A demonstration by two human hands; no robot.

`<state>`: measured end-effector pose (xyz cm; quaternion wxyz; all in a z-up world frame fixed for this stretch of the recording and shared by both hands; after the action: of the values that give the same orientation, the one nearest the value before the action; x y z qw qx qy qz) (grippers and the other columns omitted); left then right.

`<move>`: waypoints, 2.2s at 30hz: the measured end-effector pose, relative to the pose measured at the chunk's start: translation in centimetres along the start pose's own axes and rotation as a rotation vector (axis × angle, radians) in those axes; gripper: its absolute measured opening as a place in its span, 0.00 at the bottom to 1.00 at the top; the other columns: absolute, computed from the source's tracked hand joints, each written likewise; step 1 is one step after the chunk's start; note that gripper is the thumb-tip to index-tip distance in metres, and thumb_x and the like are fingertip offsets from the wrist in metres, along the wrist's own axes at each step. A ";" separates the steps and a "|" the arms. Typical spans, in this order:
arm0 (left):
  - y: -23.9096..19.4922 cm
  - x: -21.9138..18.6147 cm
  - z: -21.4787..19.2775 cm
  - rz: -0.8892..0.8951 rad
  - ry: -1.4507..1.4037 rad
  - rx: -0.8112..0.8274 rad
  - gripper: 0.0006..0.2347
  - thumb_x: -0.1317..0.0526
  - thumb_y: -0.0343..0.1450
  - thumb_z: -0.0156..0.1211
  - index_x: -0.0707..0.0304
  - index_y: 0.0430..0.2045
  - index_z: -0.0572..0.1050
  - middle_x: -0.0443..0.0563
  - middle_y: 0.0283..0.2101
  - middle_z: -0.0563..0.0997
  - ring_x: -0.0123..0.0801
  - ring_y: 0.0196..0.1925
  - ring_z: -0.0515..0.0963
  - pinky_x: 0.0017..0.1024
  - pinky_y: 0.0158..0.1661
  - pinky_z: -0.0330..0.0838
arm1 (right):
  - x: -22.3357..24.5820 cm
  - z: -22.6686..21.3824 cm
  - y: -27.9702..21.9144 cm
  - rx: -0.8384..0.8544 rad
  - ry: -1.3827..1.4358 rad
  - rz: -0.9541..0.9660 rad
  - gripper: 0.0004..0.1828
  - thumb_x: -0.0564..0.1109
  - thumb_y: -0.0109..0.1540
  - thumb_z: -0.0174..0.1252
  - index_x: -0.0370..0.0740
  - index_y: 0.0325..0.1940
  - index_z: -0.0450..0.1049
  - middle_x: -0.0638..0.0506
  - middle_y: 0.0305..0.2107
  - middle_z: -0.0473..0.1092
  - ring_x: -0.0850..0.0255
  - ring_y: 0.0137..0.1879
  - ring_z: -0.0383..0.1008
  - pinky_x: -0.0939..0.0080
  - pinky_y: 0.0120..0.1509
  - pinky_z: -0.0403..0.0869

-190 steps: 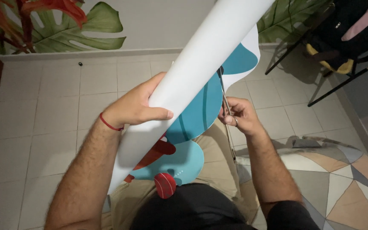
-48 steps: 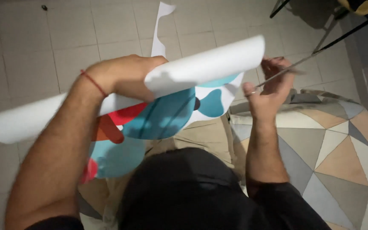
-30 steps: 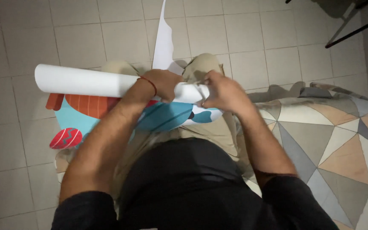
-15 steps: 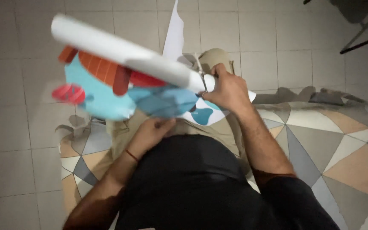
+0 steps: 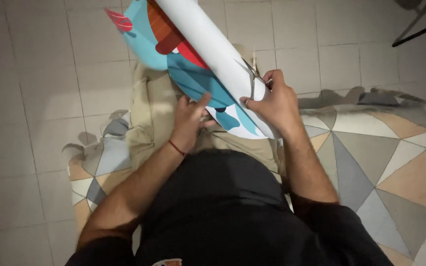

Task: Using scissors to precisely cut out a printed decal from a large paper roll.

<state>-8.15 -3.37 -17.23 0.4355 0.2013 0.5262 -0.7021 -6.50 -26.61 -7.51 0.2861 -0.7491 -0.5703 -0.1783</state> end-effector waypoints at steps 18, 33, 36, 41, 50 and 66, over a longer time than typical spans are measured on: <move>1.8 6.6 -2.8 -0.004 -0.009 0.016 0.19 0.61 0.73 0.79 0.81 0.49 0.77 0.69 0.36 0.86 0.60 0.30 0.92 0.50 0.32 0.95 | 0.1 -1.4 2.8 0.217 0.023 -0.214 0.38 0.48 0.52 0.83 0.36 0.59 0.73 0.26 0.46 0.82 0.25 0.52 0.83 0.34 0.53 0.76; -0.5 4.0 0.2 -0.040 0.004 0.052 0.32 0.60 0.69 0.85 0.89 0.57 0.70 0.68 0.42 0.79 0.60 0.34 0.92 0.53 0.34 0.94 | -6.1 -5.7 -10.1 0.594 0.275 -0.436 0.29 0.57 0.45 0.90 0.43 0.42 0.88 0.44 0.30 0.87 0.47 0.35 0.89 0.44 0.49 0.87; -0.1 4.9 0.2 -0.055 -0.005 0.052 0.32 0.60 0.69 0.84 0.87 0.59 0.70 0.68 0.45 0.80 0.56 0.36 0.91 0.51 0.37 0.94 | -11.3 -4.3 -11.5 1.007 0.310 -0.206 0.24 0.51 0.50 0.91 0.36 0.40 0.89 0.45 0.24 0.87 0.58 0.29 0.85 0.57 0.33 0.86; -0.6 5.1 1.5 -0.120 -0.046 0.059 0.30 0.60 0.70 0.83 0.87 0.57 0.71 0.67 0.44 0.81 0.56 0.36 0.91 0.52 0.38 0.93 | -13.9 -2.5 -10.5 1.232 0.530 -0.043 0.21 0.56 0.65 0.75 0.33 0.39 0.87 0.42 0.23 0.85 0.59 0.26 0.84 0.61 0.27 0.80; -0.2 5.9 1.0 -0.086 -0.037 0.080 0.30 0.58 0.70 0.84 0.88 0.53 0.72 0.67 0.42 0.79 0.55 0.36 0.89 0.54 0.38 0.93 | -11.6 0.8 -8.3 1.168 0.701 0.138 0.24 0.53 0.71 0.68 0.25 0.37 0.83 0.41 0.16 0.76 0.61 0.15 0.74 0.65 0.17 0.72; -0.5 5.9 0.9 -0.057 -0.032 0.136 0.27 0.55 0.72 0.82 0.83 0.48 0.71 0.60 0.39 0.77 0.48 0.34 0.88 0.50 0.39 0.96 | -12.7 2.4 -8.1 1.166 0.750 0.041 0.21 0.49 0.70 0.69 0.24 0.37 0.83 0.43 0.14 0.72 0.64 0.14 0.67 0.67 0.17 0.67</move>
<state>-11.58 -6.50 -21.01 0.4091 0.2040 0.4756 -0.7516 -18.04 -33.17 -15.09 0.8230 -0.3715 -0.4213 -0.0844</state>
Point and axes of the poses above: each hand's wrist, its own y-axis towards the middle knuckle, its own z-axis out of the palm, x = y × z, the point moved 2 cm from there along y, towards the middle knuckle
